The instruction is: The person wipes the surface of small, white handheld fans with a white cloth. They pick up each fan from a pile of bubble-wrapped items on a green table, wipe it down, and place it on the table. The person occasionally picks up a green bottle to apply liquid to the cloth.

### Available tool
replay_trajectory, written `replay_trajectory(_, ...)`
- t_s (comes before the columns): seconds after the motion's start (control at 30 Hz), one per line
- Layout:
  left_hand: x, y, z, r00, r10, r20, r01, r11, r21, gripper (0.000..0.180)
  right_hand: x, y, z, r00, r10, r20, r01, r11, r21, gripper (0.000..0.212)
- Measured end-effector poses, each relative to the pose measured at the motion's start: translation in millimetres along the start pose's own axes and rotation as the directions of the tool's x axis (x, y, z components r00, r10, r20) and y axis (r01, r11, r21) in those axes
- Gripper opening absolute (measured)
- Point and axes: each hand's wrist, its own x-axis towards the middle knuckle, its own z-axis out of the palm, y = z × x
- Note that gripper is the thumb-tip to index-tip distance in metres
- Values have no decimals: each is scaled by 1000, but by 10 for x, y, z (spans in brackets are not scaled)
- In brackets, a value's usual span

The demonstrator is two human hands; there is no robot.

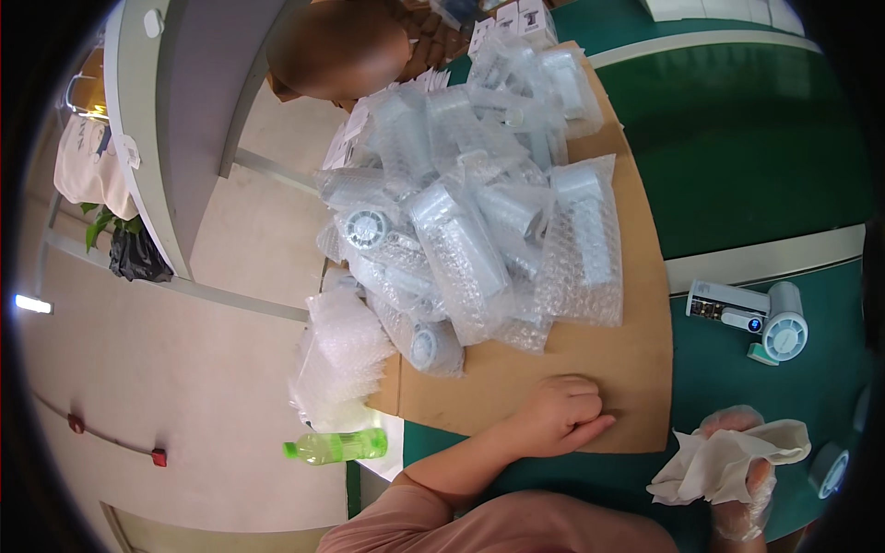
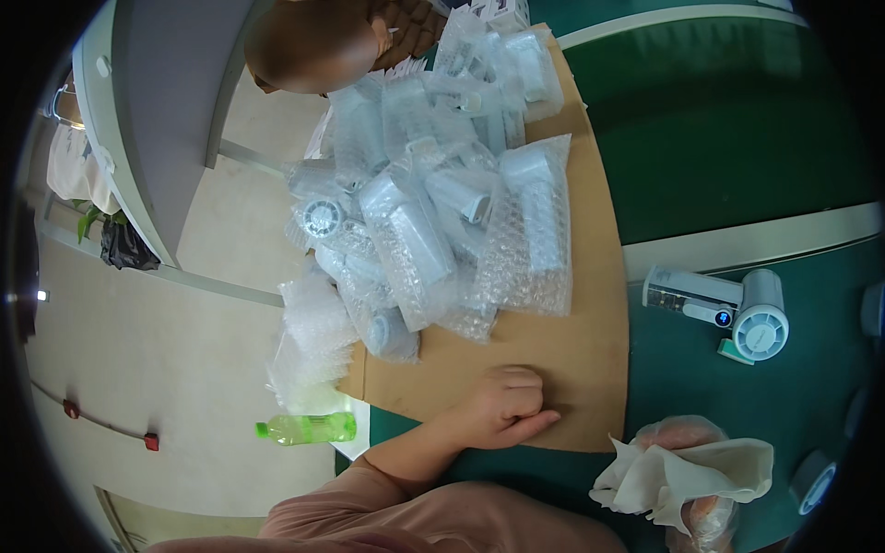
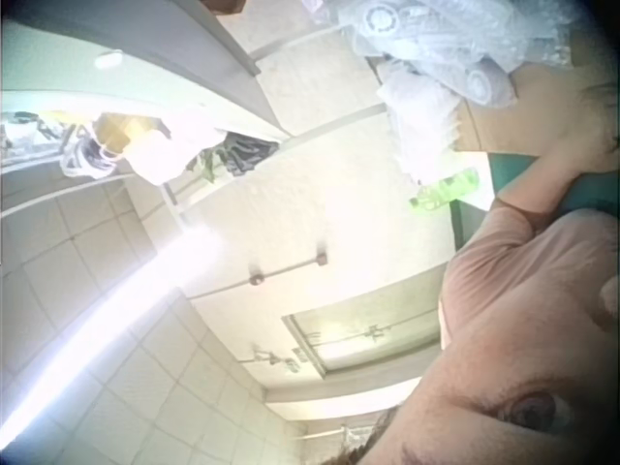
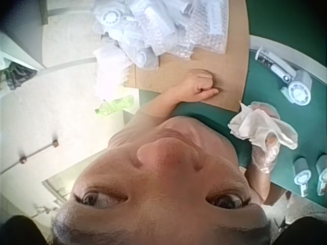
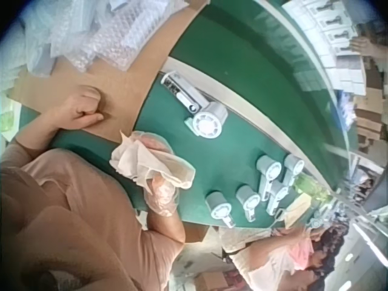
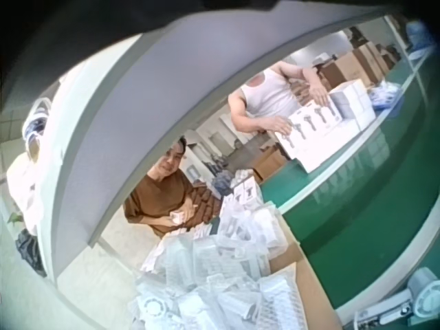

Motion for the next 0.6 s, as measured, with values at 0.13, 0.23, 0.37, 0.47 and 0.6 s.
replay_trajectory(0.13, 46, -6, -63, 998, 52, -17, -52, 999, 13, 35, 51, -74, 100, 1000, -16, 20, 17, 999, -44, 79)
replay_trajectory(0.23, -3, -56, -17, 1000, 19, -15, -19, 999, -28, 34, -37, -15, 44, 993, 58, -99, -61, 998, -30, 90)
replay_trajectory(0.37, -113, 36, 43, 1000, 19, -2, -19, 1000, 0, 33, -98, -74, 7, 999, 28, -40, -29, 999, -43, 87)
replay_trajectory(0.47, 2, -38, 117, 994, 82, -65, -86, 995, -53, 31, -10, -69, -6, 997, -36, -65, 33, 998, -50, 79)
replay_trajectory(0.6, -43, -5, -6, 994, 85, -67, -85, 996, 4, 30, 63, -26, 68, 990, -126, -68, 133, 986, 104, 64)
